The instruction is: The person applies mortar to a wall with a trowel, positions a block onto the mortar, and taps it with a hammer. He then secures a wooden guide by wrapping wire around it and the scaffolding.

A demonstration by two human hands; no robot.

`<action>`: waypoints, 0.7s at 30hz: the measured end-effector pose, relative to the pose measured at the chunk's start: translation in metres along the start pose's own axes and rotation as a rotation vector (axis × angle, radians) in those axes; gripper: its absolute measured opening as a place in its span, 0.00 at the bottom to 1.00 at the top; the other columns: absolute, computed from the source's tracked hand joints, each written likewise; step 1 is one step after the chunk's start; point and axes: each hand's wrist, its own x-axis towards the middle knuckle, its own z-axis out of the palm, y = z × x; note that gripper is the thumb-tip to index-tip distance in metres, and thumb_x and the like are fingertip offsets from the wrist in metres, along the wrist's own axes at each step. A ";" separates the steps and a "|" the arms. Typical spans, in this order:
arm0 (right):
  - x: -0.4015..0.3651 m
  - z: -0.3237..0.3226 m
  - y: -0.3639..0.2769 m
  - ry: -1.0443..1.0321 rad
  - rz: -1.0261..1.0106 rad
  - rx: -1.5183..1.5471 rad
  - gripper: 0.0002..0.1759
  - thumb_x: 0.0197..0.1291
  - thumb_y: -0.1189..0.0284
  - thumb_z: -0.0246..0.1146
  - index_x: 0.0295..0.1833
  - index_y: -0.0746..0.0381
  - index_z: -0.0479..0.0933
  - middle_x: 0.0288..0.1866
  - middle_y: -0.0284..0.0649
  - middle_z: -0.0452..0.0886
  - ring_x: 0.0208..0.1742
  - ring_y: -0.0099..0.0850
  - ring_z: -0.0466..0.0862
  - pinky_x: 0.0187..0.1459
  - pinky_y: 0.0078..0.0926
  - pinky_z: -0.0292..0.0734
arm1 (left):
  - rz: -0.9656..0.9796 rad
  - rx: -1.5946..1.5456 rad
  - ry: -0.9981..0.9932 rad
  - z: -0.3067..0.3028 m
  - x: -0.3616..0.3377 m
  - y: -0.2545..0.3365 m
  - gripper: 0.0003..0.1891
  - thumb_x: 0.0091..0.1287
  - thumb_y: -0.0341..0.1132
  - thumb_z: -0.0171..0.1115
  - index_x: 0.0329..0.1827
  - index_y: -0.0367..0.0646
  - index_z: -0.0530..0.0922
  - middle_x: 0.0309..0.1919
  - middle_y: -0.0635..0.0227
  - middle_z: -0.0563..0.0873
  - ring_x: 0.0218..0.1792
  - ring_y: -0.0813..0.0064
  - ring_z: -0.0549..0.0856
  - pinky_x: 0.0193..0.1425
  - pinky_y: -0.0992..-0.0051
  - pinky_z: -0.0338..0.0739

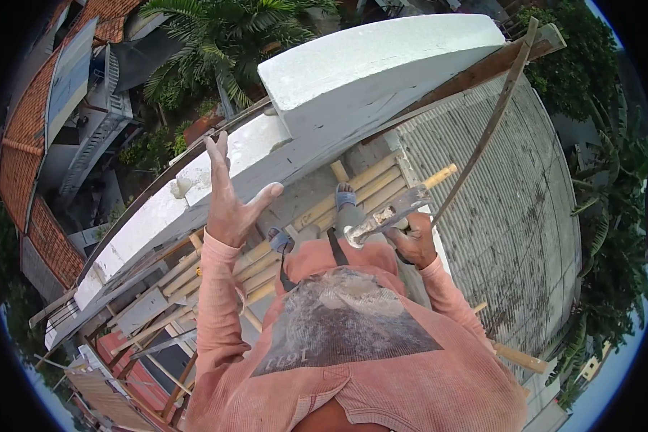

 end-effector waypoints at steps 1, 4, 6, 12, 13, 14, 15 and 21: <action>-0.007 -0.028 0.011 0.000 0.159 -0.023 0.17 0.61 0.62 0.74 0.35 0.65 0.80 0.23 0.38 0.76 0.23 0.27 0.73 0.27 0.30 0.66 | 0.026 0.058 -0.016 0.018 0.024 -0.012 0.64 0.56 0.50 0.81 0.83 0.31 0.42 0.80 0.40 0.57 0.80 0.49 0.59 0.84 0.58 0.56; -0.009 -0.084 0.025 0.169 0.381 -0.011 0.17 0.65 0.62 0.71 0.35 0.65 0.78 0.22 0.36 0.70 0.24 0.24 0.67 0.27 0.29 0.62 | 0.082 0.187 -0.092 0.064 0.066 -0.030 0.63 0.53 0.44 0.83 0.82 0.31 0.44 0.79 0.40 0.56 0.79 0.47 0.60 0.83 0.58 0.57; 0.004 -0.119 0.035 0.261 0.393 -0.047 0.17 0.67 0.63 0.69 0.35 0.65 0.76 0.22 0.35 0.67 0.24 0.24 0.65 0.27 0.28 0.60 | 0.083 0.282 -0.072 0.090 0.049 -0.056 0.62 0.51 0.43 0.84 0.80 0.31 0.47 0.77 0.41 0.59 0.75 0.48 0.66 0.80 0.59 0.62; 0.053 -0.213 0.018 0.360 0.418 -0.250 0.16 0.67 0.65 0.69 0.36 0.66 0.76 0.26 0.32 0.66 0.27 0.20 0.64 0.29 0.25 0.59 | -0.135 0.110 -0.097 0.095 0.063 -0.063 0.41 0.54 0.41 0.83 0.67 0.32 0.71 0.61 0.51 0.79 0.63 0.57 0.78 0.70 0.62 0.71; 0.062 -0.221 0.013 0.398 0.430 -0.203 0.14 0.68 0.66 0.69 0.38 0.65 0.77 0.26 0.28 0.67 0.28 0.18 0.64 0.28 0.24 0.59 | -0.171 0.104 -0.155 0.090 0.071 -0.068 0.36 0.54 0.42 0.83 0.62 0.32 0.77 0.56 0.53 0.84 0.58 0.58 0.82 0.66 0.62 0.74; 0.067 -0.228 0.009 0.418 0.415 -0.196 0.14 0.69 0.63 0.69 0.40 0.64 0.77 0.26 0.26 0.67 0.26 0.16 0.64 0.26 0.21 0.59 | -0.259 0.061 -0.213 0.085 0.078 -0.070 0.36 0.54 0.42 0.83 0.62 0.33 0.78 0.56 0.54 0.85 0.57 0.58 0.83 0.65 0.63 0.75; 0.073 -0.236 0.007 0.438 0.396 -0.192 0.15 0.69 0.61 0.69 0.42 0.63 0.78 0.25 0.24 0.67 0.24 0.13 0.64 0.24 0.18 0.59 | -0.344 0.014 -0.268 0.080 0.086 -0.070 0.35 0.54 0.42 0.83 0.61 0.34 0.78 0.55 0.56 0.86 0.56 0.59 0.84 0.64 0.64 0.77; 0.121 -0.267 -0.064 0.609 0.298 -0.146 0.18 0.72 0.60 0.67 0.53 0.65 0.78 0.26 0.24 0.70 0.23 0.11 0.68 0.25 0.13 0.64 | -0.479 -0.208 -0.344 0.074 0.103 -0.051 0.38 0.47 0.32 0.85 0.63 0.35 0.76 0.53 0.59 0.87 0.54 0.65 0.85 0.62 0.68 0.79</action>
